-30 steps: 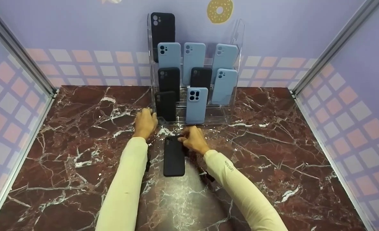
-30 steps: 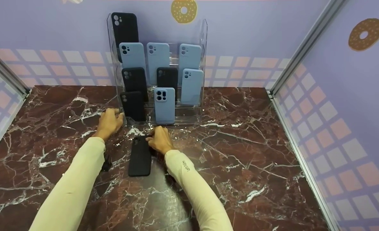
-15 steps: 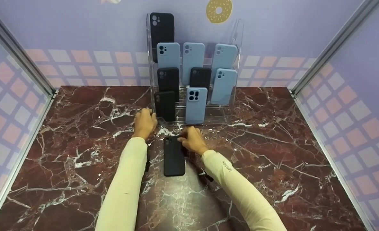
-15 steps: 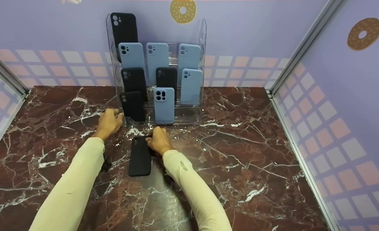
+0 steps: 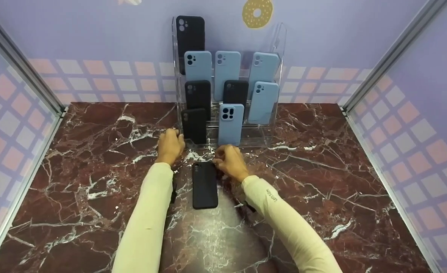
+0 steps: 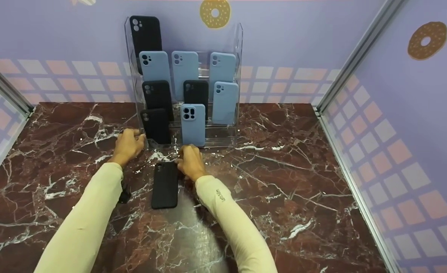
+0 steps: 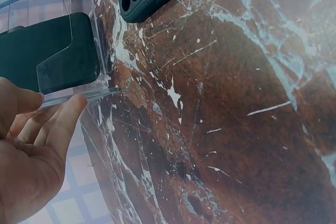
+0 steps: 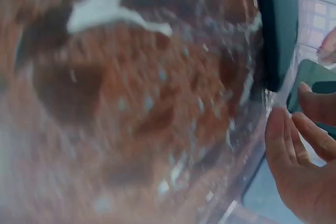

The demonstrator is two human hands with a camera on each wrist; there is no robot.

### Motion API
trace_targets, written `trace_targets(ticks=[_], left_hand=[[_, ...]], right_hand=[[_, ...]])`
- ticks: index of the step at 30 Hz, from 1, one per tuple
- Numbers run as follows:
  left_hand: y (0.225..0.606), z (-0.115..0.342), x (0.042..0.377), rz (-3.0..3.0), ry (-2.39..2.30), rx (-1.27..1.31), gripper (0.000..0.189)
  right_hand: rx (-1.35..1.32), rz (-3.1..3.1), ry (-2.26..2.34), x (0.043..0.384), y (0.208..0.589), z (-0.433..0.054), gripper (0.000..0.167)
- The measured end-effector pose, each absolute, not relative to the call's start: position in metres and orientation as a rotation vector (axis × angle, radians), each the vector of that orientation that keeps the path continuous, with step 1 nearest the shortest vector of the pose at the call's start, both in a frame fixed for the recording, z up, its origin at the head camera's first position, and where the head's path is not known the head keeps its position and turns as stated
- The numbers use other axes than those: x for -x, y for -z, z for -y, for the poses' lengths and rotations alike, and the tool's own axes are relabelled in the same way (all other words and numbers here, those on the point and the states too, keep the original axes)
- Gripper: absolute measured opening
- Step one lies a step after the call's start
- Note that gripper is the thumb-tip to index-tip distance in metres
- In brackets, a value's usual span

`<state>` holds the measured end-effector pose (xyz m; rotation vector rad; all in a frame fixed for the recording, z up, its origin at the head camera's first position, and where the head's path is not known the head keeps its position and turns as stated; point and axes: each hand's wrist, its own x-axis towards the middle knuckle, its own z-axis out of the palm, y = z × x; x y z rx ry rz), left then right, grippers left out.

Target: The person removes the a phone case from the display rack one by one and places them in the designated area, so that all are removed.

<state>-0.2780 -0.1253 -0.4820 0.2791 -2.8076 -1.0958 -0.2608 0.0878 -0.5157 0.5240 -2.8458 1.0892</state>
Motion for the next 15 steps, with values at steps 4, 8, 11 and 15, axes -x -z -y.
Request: trace_targets(ticks=[4,8,11,15], left_hand=[[0.482,0.125,0.278,2.82,1.088,-0.289,0.029],[0.482,0.125,0.279,2.82,1.087,-0.278,0.03],[0.482,0.125,0.278,2.812,1.086,-0.261,0.031],[0.482,0.125,0.278,2.806,1.083,-0.262,0.033]], right_hand=[[-0.57,2.794,-1.007,0.265,0.5,-0.093,0.025],[-0.574,2.695,-0.916,0.273,0.482,-0.103,0.028],[-0.582,2.571,-0.824,0.281,0.47,-0.112,0.031],[-0.574,2.434,-0.779,0.293,0.461,-0.124,0.036]])
